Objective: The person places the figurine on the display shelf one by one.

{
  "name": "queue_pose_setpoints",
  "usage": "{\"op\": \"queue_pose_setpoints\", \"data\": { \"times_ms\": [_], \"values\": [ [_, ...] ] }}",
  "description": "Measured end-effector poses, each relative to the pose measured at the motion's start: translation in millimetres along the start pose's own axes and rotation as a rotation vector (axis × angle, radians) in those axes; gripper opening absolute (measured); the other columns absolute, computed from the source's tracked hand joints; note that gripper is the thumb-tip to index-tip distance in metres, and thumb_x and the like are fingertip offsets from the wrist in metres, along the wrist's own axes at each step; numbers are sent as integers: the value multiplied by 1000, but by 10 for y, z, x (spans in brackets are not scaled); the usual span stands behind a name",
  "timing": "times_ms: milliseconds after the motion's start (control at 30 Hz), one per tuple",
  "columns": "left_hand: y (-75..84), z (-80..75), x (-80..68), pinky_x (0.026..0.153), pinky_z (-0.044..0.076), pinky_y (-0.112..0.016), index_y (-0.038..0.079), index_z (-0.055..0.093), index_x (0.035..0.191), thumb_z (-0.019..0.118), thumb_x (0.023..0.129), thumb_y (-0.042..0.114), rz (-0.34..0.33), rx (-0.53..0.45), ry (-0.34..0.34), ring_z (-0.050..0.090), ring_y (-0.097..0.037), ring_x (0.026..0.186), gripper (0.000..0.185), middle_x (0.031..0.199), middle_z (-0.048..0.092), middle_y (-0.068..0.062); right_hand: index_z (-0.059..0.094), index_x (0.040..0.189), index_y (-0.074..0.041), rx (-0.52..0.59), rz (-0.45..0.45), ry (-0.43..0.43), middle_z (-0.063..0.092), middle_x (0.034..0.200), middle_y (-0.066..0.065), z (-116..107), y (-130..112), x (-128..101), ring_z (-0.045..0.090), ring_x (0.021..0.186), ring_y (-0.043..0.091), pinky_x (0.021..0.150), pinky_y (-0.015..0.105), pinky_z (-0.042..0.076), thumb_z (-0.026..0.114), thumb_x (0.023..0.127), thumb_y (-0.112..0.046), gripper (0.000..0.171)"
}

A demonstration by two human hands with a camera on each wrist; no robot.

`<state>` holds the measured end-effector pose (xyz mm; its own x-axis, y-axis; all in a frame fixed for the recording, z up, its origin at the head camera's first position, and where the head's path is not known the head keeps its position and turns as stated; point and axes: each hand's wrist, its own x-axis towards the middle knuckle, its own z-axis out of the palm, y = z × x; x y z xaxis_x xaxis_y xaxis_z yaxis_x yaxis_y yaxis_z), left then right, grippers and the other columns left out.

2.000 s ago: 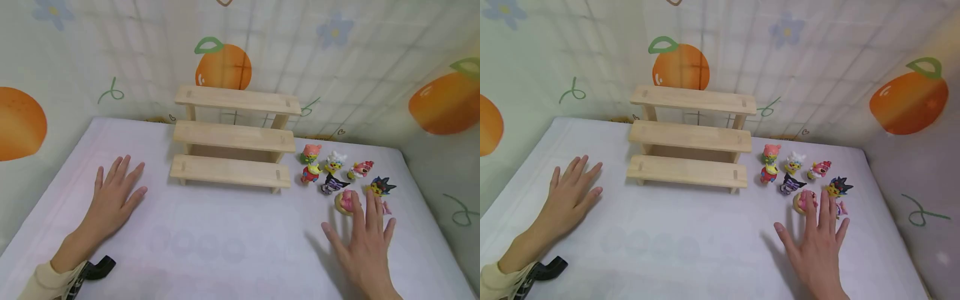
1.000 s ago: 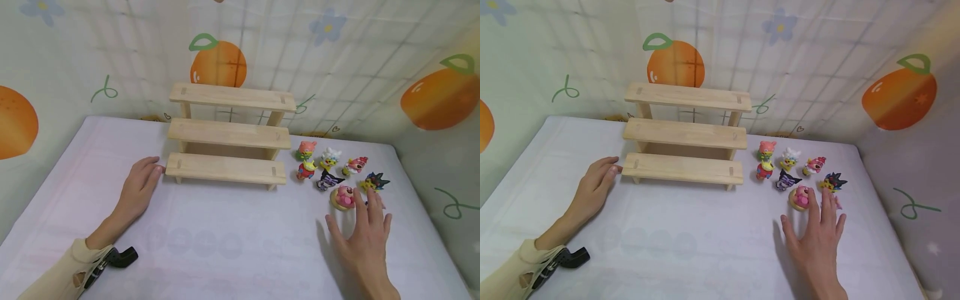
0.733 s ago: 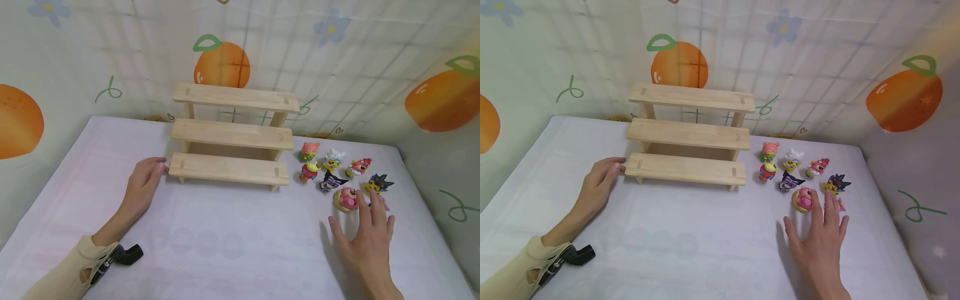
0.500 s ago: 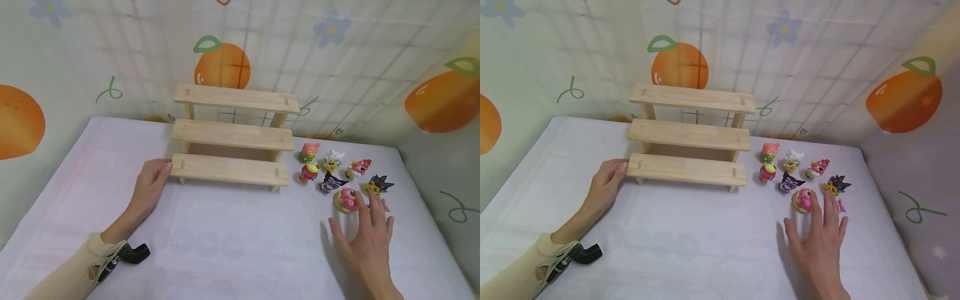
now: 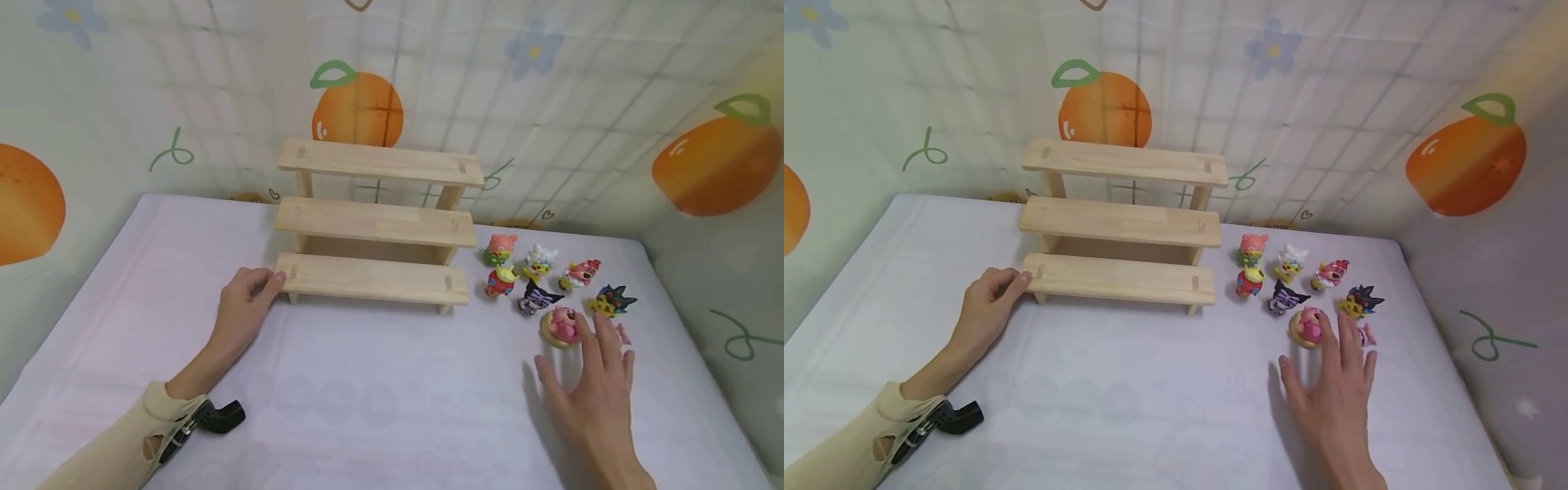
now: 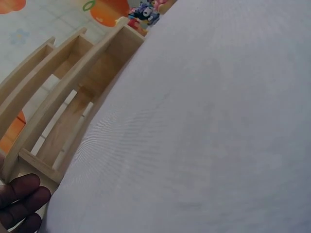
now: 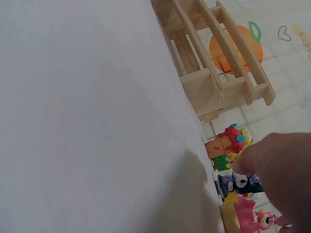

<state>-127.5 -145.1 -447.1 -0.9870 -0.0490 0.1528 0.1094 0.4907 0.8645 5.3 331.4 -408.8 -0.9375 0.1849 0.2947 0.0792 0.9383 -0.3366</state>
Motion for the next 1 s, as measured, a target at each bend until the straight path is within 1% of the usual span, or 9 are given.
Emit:
{"op": "queue_pose_setpoints", "data": {
  "times_ms": [233, 467, 667, 733, 867, 900, 1000],
  "values": [
    [-18, -13, -39, 86, 37, -38, 5, 74, 93, 59, 108, 40, -10, -1, 1, 50, -23, 90, 41, 96, 60, -13, 31, 163, -5, 28, 15, -14, 23, 171, 24, 32, 18, 27, 15, 160, 44, 125, 68, 4, 83, 87, -15, 93],
    [-19, -2, -29, 92, 39, -40, 5, 76, 94, 61, 107, 38, -6, -7, 3, 54, -24, 96, 39, 101, 62, -14, 28, 165, -7, 56, 41, -48, 26, 170, 24, 45, 39, 22, 20, 158, 45, 121, 71, 19, 81, 91, -12, 91],
    [-6, -1, -23, 96, 39, -42, 3, 76, 97, 61, 107, 36, -12, -9, 4, 56, -26, 101, 38, 104, 63, -15, 30, 164, -8, 83, 54, -68, 26, 172, 21, 71, 55, 40, 23, 157, 48, 119, 75, 19, 76, 95, -12, 84],
    [-7, -3, -22, 96, 39, -41, 3, 76, 97, 61, 107, 36, -11, -9, 2, 56, -25, 100, 38, 104, 63, -15, 33, 163, -7, 85, 55, -64, 27, 171, 20, 81, 57, 41, 24, 156, 48, 118, 75, 19, 76, 94, -11, 81],
    [-8, -7, -16, 96, 39, -41, 4, 76, 96, 61, 107, 36, -3, -6, 1, 55, -25, 99, 37, 103, 63, -15, 37, 161, -4, 83, 43, -39, 33, 169, 21, 90, 75, 59, 27, 155, 47, 120, 72, 21, 77, 94, -9, 78],
    [-7, -7, -14, 96, 39, -41, 4, 76, 96, 61, 107, 36, -2, -6, 2, 55, -25, 99, 37, 103, 63, -15, 38, 160, -3, 81, 41, -32, 34, 168, 22, 90, 79, 64, 28, 155, 46, 120, 71, 22, 78, 94, -9, 78],
    [-2, -7, -11, 96, 39, -42, 4, 76, 96, 62, 107, 36, -2, -6, 1, 55, -25, 99, 37, 103, 63, -15, 39, 160, -4, 73, 39, -15, 37, 166, 21, 90, 88, 84, 31, 154, 44, 117, 68, 32, 80, 92, -8, 80]
  ]
}}
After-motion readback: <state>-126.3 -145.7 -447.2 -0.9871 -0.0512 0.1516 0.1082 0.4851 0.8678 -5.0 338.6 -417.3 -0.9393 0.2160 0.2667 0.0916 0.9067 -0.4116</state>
